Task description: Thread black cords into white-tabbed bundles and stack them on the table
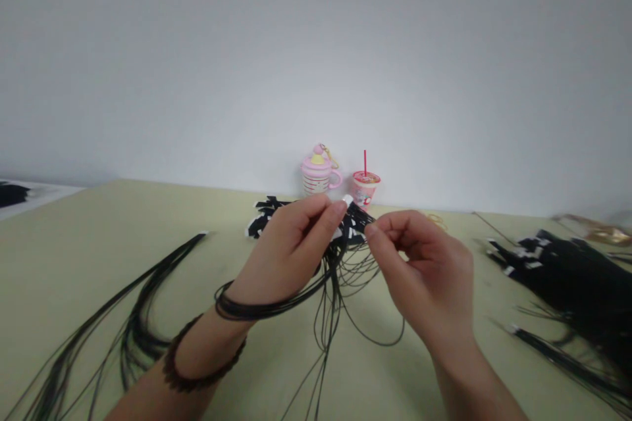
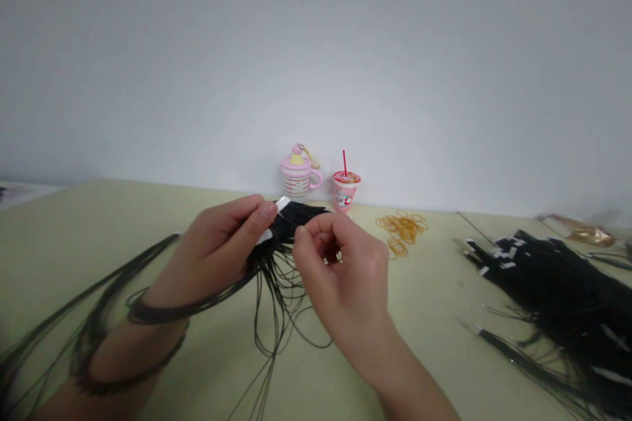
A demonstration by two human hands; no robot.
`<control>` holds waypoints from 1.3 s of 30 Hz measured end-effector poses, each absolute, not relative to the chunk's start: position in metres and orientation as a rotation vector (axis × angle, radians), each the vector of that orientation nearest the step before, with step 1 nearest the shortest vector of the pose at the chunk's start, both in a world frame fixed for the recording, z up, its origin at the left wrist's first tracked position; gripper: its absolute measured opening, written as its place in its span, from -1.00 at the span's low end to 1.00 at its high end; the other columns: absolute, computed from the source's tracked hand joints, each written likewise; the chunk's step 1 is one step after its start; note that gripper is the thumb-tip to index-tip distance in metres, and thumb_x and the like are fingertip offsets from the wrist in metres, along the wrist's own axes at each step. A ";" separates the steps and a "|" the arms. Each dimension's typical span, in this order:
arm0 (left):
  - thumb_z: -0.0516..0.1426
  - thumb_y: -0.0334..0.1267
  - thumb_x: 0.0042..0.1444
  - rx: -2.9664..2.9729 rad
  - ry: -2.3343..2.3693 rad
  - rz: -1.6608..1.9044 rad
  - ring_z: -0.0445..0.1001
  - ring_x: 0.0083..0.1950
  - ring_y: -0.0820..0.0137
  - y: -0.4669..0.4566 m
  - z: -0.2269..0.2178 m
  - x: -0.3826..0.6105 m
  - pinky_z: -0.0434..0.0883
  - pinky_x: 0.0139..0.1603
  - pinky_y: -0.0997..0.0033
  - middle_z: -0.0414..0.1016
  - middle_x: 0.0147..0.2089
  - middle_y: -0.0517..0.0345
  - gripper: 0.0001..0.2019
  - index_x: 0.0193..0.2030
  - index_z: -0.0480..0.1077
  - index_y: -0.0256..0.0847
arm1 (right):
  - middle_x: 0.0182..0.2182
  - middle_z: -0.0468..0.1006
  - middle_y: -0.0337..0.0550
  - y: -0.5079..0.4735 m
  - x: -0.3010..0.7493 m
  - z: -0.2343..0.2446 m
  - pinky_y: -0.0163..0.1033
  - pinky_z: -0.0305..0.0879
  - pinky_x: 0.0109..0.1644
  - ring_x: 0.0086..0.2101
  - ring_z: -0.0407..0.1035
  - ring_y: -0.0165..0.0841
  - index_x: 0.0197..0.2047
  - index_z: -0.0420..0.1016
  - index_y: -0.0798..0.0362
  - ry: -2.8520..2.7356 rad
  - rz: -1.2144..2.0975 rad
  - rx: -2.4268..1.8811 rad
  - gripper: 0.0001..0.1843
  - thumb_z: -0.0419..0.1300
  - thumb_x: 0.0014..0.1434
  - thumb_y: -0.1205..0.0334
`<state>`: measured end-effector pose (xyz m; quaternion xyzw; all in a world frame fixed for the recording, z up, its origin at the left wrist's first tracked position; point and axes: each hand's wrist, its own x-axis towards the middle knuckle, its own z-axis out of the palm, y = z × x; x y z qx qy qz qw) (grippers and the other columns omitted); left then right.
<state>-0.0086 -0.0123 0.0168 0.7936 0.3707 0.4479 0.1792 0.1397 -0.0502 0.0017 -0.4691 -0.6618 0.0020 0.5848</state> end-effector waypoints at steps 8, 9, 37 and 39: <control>-0.04 -0.19 0.22 2.142 0.966 1.243 0.06 -0.53 0.56 -0.006 0.015 -0.009 0.07 -0.55 0.55 0.04 -0.59 0.32 -0.67 -0.57 0.11 -0.22 | -0.64 0.36 -0.38 -0.049 0.139 -0.004 -0.52 0.13 -0.56 -0.62 0.20 -0.61 -0.48 0.40 0.09 -1.502 -0.001 -1.070 -0.90 0.18 0.07 0.35; -0.04 -0.19 0.21 2.111 0.951 1.241 0.06 -0.54 0.55 -0.006 0.015 -0.009 0.07 -0.56 0.56 0.05 -0.59 0.31 -0.67 -0.57 0.12 -0.22 | -0.65 0.35 -0.39 -0.048 0.139 -0.004 -0.52 0.12 -0.56 -0.62 0.20 -0.61 -0.48 0.40 0.09 -1.503 0.000 -1.066 -0.90 0.18 0.07 0.35; -0.04 -0.17 0.22 2.089 0.916 1.241 0.07 -0.55 0.57 -0.002 0.010 -0.007 0.06 -0.61 0.58 0.07 -0.58 0.31 -0.67 -0.56 0.15 -0.23 | -0.58 0.39 -0.32 -0.041 0.137 -0.009 -0.47 0.11 -0.55 -0.59 0.22 -0.58 -0.40 0.41 0.11 -1.595 0.081 -1.068 -0.88 0.12 0.15 0.29; -0.04 -0.15 0.21 2.059 0.899 1.210 0.08 -0.57 0.57 -0.002 0.011 -0.008 0.07 -0.61 0.58 0.09 -0.59 0.31 -0.67 -0.55 0.17 -0.23 | -0.58 0.40 -0.33 -0.040 0.136 -0.010 -0.47 0.14 -0.54 -0.59 0.23 -0.58 -0.41 0.40 0.10 -1.611 0.057 -1.060 -0.89 0.12 0.15 0.30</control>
